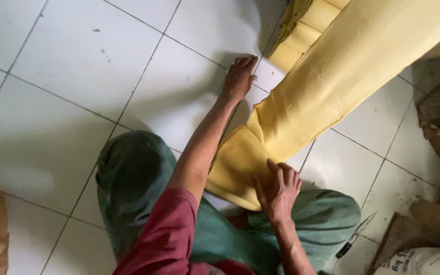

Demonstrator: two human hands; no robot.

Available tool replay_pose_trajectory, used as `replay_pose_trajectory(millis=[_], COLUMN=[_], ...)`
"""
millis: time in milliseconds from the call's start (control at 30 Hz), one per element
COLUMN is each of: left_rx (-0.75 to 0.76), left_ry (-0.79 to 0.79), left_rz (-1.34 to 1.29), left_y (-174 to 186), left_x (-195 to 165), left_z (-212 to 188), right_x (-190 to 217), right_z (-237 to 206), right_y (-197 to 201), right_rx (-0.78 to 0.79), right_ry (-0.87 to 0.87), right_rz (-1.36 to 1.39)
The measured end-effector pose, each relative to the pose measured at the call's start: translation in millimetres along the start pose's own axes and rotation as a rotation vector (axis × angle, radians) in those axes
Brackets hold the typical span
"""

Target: The person sits on the tiled floor and folds a long yellow rubber sheet back and forth, pressing each fold flat to build a stacked pile. They briefly pick up a knife from the floor beside them and set it back down, then continue folding and aligning the sheet into a compact stack.

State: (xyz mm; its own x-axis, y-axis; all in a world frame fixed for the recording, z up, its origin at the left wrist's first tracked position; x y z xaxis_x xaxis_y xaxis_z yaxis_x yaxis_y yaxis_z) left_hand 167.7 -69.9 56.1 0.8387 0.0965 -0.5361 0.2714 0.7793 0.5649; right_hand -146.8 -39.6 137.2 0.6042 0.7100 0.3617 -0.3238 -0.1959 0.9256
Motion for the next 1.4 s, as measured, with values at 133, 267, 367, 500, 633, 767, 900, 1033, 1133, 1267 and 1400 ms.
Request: replay_pose_trajectory(millis=[133,267,367,500,633,767,900,1033,1133,1267,1400], left_rx=[0.454,0.295,0.019,-0.29,-0.16,-0.033,0.192,0.604,0.569,0.471,0.118], left_ry=[-0.226,-0.113,0.226,0.358,0.332,0.154,0.069,-0.069,-0.177,0.489,0.003], left_rz=[0.341,0.182,-0.238,-0.584,-0.481,-0.3,-0.175,0.016,0.104,-0.249,-0.191], left_y=[-51.0,-53.7,-32.3,19.5,77.5,106.0,84.1,50.4,59.9,87.2,104.7], left_x=[5.9,7.9,9.0,-32.3,-119.5,-180.9,-191.7,-193.4,-197.3,-192.7,-214.1], left_z=[1.1,-6.7,-20.8,-49.3,-109.6,-168.0,-208.3,-241.4,-248.8,-234.7,-158.2], right_x=[-2.4,-9.9,-15.9,-14.7,-17.5,-33.2,-48.1,-45.1,-31.9,-12.7,-0.7], right_z=[9.2,22.9,28.2,19.7,14.1,30.9,45.4,39.9,26.5,-6.8,-40.6], right_y=[-5.7,-8.7,-11.0,-4.5,-4.3,-17.6,-32.5,-31.0,-23.2,-12.3,-8.5], right_rx=[0.027,0.041,0.109,0.069,0.134,0.18,0.223,0.158,0.059,-0.078,-0.1], right_ry=[-0.028,0.007,-0.012,0.052,0.015,-0.112,-0.206,-0.15,-0.075,0.055,0.131], right_rz=[0.028,0.099,0.123,0.106,0.2,0.258,0.318,0.211,0.18,0.166,0.124])
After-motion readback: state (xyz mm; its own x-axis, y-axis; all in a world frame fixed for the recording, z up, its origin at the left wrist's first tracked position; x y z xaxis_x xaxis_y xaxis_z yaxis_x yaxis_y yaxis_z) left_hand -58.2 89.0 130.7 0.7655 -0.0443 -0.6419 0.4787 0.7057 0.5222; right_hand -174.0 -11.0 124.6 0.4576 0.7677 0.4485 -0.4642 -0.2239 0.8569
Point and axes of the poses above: each hand's wrist, its own z-axis towards the middle knuckle, its own y-axis out of the back of the hand, x = y × z, the point moved 4 cm from there along z, towards the middle knuckle, and after that the axes turned 13 degrees about -y, right-handed, at the moved point
